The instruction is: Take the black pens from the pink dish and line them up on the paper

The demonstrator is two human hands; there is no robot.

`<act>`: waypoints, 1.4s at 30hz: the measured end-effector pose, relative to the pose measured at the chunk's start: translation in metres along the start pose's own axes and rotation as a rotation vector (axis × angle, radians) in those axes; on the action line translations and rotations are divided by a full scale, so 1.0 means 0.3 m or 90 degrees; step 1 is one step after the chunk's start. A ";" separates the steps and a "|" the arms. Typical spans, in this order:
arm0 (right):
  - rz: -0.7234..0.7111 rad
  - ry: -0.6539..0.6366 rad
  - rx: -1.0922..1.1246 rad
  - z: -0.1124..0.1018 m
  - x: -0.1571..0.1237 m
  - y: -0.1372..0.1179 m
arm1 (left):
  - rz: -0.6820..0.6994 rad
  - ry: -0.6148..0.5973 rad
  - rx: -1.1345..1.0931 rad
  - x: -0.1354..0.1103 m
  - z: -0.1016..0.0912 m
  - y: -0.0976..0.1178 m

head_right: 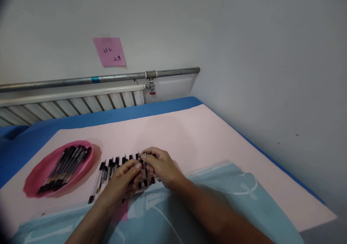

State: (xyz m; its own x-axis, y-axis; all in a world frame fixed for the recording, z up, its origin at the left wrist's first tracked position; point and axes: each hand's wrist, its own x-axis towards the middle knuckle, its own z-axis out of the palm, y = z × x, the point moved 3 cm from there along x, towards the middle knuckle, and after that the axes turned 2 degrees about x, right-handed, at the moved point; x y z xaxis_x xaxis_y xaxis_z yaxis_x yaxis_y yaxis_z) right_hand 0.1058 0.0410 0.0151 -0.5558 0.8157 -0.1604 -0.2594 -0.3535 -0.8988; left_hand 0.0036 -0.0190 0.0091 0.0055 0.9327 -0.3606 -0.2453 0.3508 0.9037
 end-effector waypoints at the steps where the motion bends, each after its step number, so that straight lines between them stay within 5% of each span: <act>1: 0.006 -0.005 0.001 -0.001 0.001 0.002 | 0.002 -0.002 0.002 0.000 0.000 0.001; 6: -0.009 0.057 -0.013 -0.008 0.002 0.002 | 0.057 0.008 0.042 0.018 -0.006 -0.001; 24: 0.008 0.005 -0.018 -0.004 0.000 0.000 | 0.027 0.006 0.037 0.011 -0.006 0.000; 30: -0.001 0.062 -0.020 -0.013 0.003 0.000 | 0.082 0.007 0.079 0.018 -0.008 -0.002; 36: 0.017 0.007 0.009 -0.007 0.001 -0.005 | 0.026 0.007 0.032 0.004 0.000 0.006; 42: 0.022 0.035 -0.019 -0.015 0.004 0.003 | 0.063 0.007 0.073 0.007 -0.004 0.005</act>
State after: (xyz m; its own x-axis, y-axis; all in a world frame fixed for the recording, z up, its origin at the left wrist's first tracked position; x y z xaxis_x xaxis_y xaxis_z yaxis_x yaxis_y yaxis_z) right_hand 0.1085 0.0436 0.0124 -0.5199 0.8271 -0.2135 -0.2167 -0.3695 -0.9036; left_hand 0.0022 -0.0167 0.0094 -0.0245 0.9624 -0.2704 -0.1320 0.2650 0.9552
